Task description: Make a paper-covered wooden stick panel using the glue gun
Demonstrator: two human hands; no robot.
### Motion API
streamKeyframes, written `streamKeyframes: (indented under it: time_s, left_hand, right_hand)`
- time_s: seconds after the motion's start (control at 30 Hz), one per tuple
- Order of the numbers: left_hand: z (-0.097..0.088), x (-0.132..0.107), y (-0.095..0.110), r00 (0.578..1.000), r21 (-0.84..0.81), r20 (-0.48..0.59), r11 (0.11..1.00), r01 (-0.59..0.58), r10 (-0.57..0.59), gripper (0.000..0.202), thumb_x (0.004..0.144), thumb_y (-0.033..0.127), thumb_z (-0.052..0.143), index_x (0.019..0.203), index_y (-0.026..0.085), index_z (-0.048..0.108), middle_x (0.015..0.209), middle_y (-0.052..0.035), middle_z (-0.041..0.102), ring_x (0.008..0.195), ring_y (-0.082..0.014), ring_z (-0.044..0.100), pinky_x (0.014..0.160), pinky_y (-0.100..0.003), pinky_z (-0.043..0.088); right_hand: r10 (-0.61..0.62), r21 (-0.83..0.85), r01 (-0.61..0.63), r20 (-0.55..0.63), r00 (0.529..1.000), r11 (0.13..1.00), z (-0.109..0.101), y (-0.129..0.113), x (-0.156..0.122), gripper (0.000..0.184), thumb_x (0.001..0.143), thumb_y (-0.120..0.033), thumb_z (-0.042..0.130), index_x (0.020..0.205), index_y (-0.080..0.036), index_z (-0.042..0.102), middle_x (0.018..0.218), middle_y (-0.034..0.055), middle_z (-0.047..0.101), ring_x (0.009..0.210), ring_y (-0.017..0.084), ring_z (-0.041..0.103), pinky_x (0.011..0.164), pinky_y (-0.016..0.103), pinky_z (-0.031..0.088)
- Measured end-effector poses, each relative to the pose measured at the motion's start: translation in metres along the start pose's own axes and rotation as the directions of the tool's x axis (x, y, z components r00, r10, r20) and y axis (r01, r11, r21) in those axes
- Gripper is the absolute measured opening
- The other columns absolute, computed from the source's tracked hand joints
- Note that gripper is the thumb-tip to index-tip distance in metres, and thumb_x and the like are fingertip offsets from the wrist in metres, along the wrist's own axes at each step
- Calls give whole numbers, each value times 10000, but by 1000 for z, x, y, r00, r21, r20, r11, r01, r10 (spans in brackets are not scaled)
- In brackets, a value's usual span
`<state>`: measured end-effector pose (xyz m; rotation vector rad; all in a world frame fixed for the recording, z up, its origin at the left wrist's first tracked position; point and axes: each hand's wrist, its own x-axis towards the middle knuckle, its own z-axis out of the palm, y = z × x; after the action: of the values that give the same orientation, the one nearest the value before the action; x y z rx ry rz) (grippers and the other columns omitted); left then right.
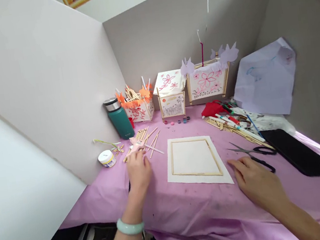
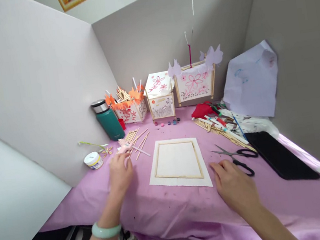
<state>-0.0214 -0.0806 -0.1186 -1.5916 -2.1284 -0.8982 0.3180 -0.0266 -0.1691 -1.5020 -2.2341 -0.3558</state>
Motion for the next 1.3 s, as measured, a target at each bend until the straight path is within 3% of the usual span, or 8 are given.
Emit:
streamKeyframes:
  time_s: [0.1,0.2,0.4,0.63,0.77,0.97,1.13,1.3]
  left_hand:
    - [-11,26,-22,991,278,4,952,130,-136,307,847,244,484,1093,122,621,1099,-169,580,1056,-341,501,880,-471,408]
    - [-12,40,-35,974,399,84,903,159,-209,362,832,285,504,1121,91,605,1099,-208,580,1065,-381,485,846,-489,409]
    - [-1,38,-24,986,305,143,952,37,-85,302,865,288,454,1059,153,642,1033,-144,621,1026,-306,525,871,-417,411]
    - [8,41,-31,964,442,147,887,135,-220,297,830,217,461,1026,65,625,1086,-231,599,1084,-385,489,857,-498,394]
    - [11,45,-43,957,415,176,899,139,-229,255,793,175,496,980,80,641,1028,-218,632,1074,-371,509,885,-496,382]
    - [-3,43,-44,962,282,89,933,223,-257,307,840,225,456,1061,91,623,1127,-223,608,1141,-371,480,923,-517,370]
    - [-22,38,-43,954,65,80,957,284,-289,340,893,323,414,1071,115,616,1024,-133,673,950,-251,616,827,-358,475]
    - [-44,-1,14,951,-447,35,846,291,-309,369,858,425,509,1093,154,596,988,-83,672,875,-204,627,758,-315,502]
  right_hand:
    - [15,4,-15,15,1000,1000,-1,0,0,289,933,-235,401,1073,-224,654,944,39,601,801,150,592,560,257,421]
    - [29,9,-29,32,999,1000,-4,-2,1,299,945,-244,391,1067,-225,663,947,41,603,811,147,599,590,253,427]
    - [37,9,-37,35,999,999,-5,-1,0,300,944,-241,392,1063,-222,667,959,43,607,809,141,606,576,246,417]
    - [30,23,-30,33,999,999,2,3,0,319,934,-264,374,1057,-221,665,968,43,615,757,148,611,540,262,438]
    - [23,29,-23,13,1000,999,5,5,-1,345,931,-298,360,1045,-220,676,966,56,621,702,150,602,500,268,436]
    - [4,74,-4,-3,1000,997,11,9,-3,373,927,-318,328,1027,-224,674,957,63,618,744,171,613,523,280,454]
    - [16,168,-8,-49,999,986,11,13,-3,353,913,-310,345,987,-200,672,941,82,620,807,203,618,601,308,476]
    - [119,461,-39,-145,982,886,-23,-21,-3,317,917,-386,387,1019,-230,644,1021,77,637,877,213,622,710,322,493]
